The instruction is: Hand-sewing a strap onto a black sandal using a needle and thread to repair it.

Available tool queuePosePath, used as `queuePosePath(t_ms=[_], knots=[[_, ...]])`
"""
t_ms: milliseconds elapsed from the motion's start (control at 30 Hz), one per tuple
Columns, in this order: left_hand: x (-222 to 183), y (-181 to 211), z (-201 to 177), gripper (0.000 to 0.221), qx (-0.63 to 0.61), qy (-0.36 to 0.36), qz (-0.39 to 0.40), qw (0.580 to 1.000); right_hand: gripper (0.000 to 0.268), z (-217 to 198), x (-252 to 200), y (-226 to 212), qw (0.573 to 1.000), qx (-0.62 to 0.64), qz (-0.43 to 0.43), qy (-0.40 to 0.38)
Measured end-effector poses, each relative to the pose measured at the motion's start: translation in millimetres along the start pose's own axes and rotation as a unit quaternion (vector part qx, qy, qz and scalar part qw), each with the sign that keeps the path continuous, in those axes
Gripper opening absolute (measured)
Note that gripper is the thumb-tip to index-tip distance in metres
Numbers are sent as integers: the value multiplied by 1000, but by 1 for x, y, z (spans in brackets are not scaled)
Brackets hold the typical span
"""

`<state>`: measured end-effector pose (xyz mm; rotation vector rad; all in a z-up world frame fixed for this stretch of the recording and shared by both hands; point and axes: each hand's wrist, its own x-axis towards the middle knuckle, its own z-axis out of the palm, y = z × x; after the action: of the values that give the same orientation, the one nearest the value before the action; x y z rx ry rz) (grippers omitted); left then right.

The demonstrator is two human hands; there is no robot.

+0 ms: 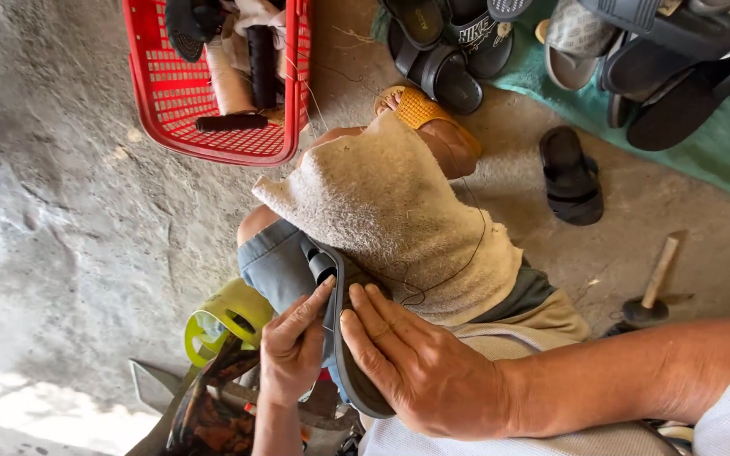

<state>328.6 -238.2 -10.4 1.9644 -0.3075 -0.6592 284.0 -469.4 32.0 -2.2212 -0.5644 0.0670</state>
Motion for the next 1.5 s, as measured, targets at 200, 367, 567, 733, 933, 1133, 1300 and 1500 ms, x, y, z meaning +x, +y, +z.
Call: queuePosePath(t_ms=[200, 367, 567, 733, 933, 1133, 1300, 1500], knots=[[-1, 0, 19, 41, -43, 59, -8, 997, 45, 2, -1, 2, 1000, -19, -1, 6], [5, 7, 24, 40, -12, 90, -10, 996, 47, 7, -2, 5, 1000, -21, -18, 8], [0, -1, -10, 32, -35, 44, 25, 998, 75, 9, -8, 5, 997, -30, -72, -11], [-8, 13, -36, 32, 93, 10, 8, 996, 108, -3, -10, 38, 912, 308, 156, -221], [9, 66, -38, 35, 80, 98, 52, 991, 76, -45, 31, 53, 831, 462, 310, -11], [17, 137, -12, 62, -176, -82, 163, 967, 52, -83, 59, 2, 854, 479, 165, 117], [21, 98, -17, 17, -100, 78, 126, 984, 26, -91, 35, 26, 842, 442, 201, 235], [7, 103, -43, 12, -141, 209, 104, 962, 26, -74, 12, 63, 900, 253, 312, 172]])
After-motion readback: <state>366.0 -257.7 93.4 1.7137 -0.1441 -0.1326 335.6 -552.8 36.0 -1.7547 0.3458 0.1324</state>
